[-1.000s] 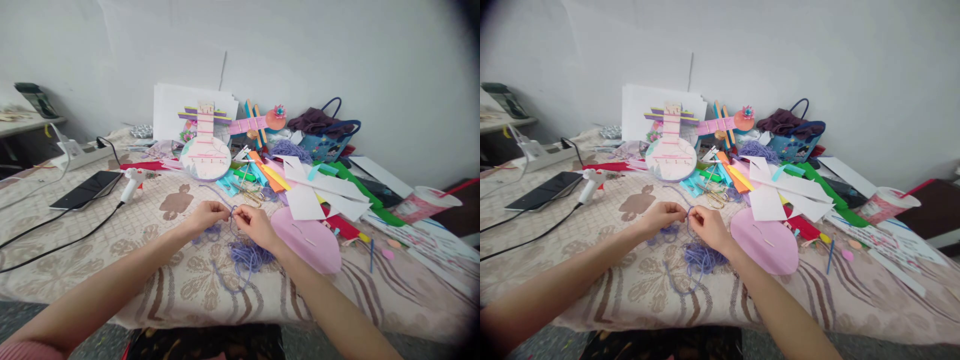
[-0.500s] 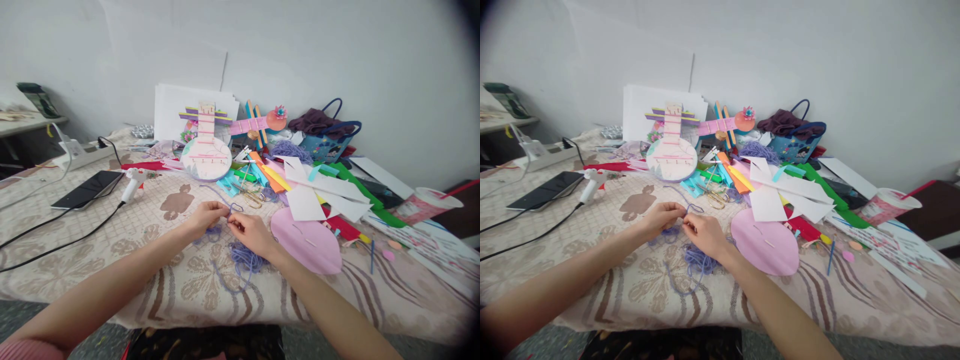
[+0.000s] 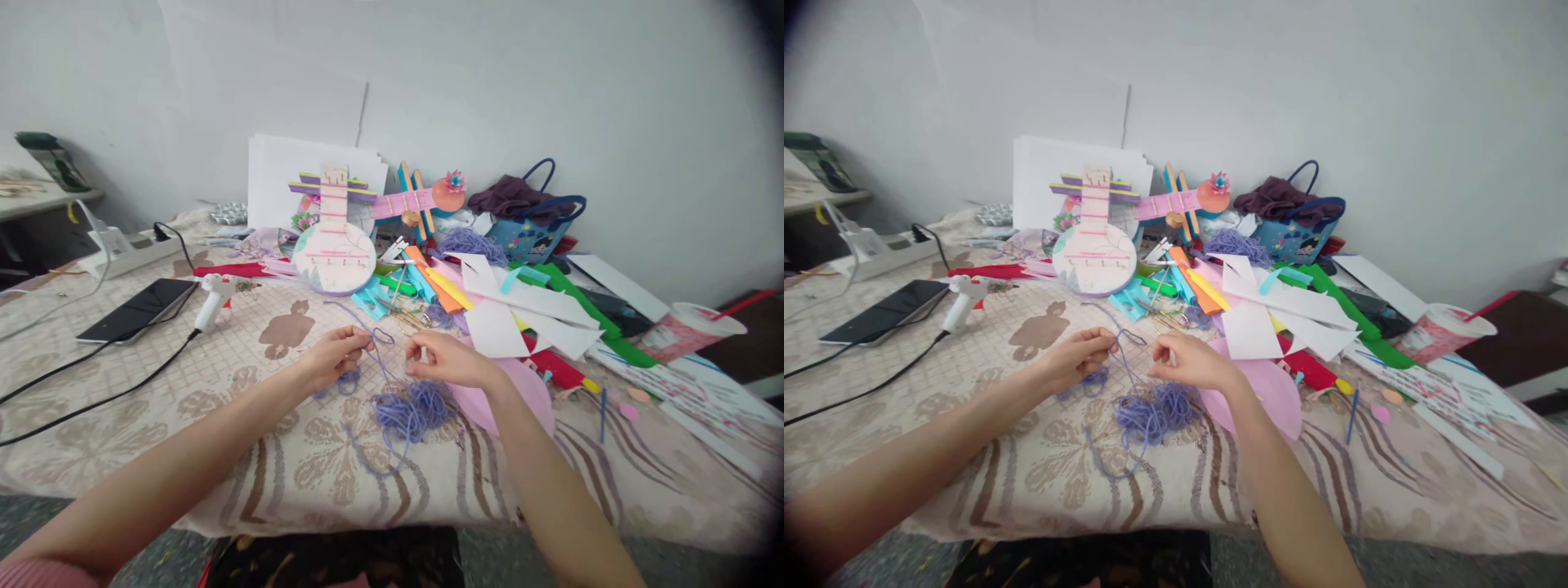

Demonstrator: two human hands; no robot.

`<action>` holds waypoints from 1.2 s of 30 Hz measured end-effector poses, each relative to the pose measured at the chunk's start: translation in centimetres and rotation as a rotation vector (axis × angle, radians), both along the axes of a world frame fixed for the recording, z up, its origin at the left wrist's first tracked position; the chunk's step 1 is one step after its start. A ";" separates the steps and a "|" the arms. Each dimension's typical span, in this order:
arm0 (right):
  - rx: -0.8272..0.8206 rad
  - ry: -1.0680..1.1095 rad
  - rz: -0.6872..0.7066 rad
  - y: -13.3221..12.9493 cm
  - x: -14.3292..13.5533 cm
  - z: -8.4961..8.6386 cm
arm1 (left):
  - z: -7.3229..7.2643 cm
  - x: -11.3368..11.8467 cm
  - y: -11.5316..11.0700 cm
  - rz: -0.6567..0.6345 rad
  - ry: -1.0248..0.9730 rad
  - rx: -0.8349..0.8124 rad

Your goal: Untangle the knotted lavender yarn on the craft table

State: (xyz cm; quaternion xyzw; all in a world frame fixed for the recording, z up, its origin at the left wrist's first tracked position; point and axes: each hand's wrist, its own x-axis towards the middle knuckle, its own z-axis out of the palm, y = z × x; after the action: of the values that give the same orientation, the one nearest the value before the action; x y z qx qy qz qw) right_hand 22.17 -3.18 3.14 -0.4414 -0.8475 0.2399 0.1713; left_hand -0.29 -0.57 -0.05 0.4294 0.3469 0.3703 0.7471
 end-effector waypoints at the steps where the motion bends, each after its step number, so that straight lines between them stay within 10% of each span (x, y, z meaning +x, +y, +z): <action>1: -0.067 -0.041 0.051 0.0 0.7 0.0 | -0.1 0.0 0.1 0.002 -0.001 0.003; 11: -0.146 -0.094 0.076 0.0 1.8 -0.5 | -0.3 -0.2 0.5 0.040 -0.015 -0.026; 17: -0.078 0.535 -0.294 0.3 1.7 1.0 | -0.1 -0.1 0.4 0.055 -0.040 -0.028; 21: -0.100 0.811 -0.226 -0.5 -0.4 1.1 | -0.1 0.1 0.3 0.099 -0.042 -0.032; 25: -0.372 0.645 0.017 -1.5 -2.5 0.5 | -0.1 0.1 0.4 0.107 -0.005 -0.022; 36: -0.407 0.637 -0.176 0.1 -3.7 -3.2 | -0.4 0.4 -0.5 -0.015 0.024 0.063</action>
State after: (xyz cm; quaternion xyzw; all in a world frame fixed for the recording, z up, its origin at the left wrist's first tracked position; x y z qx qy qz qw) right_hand 18.49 -3.08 -0.06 -0.4407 -0.6458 0.5128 0.3547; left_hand 0.10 -1.03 -0.44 0.4599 0.3406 0.3702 0.7317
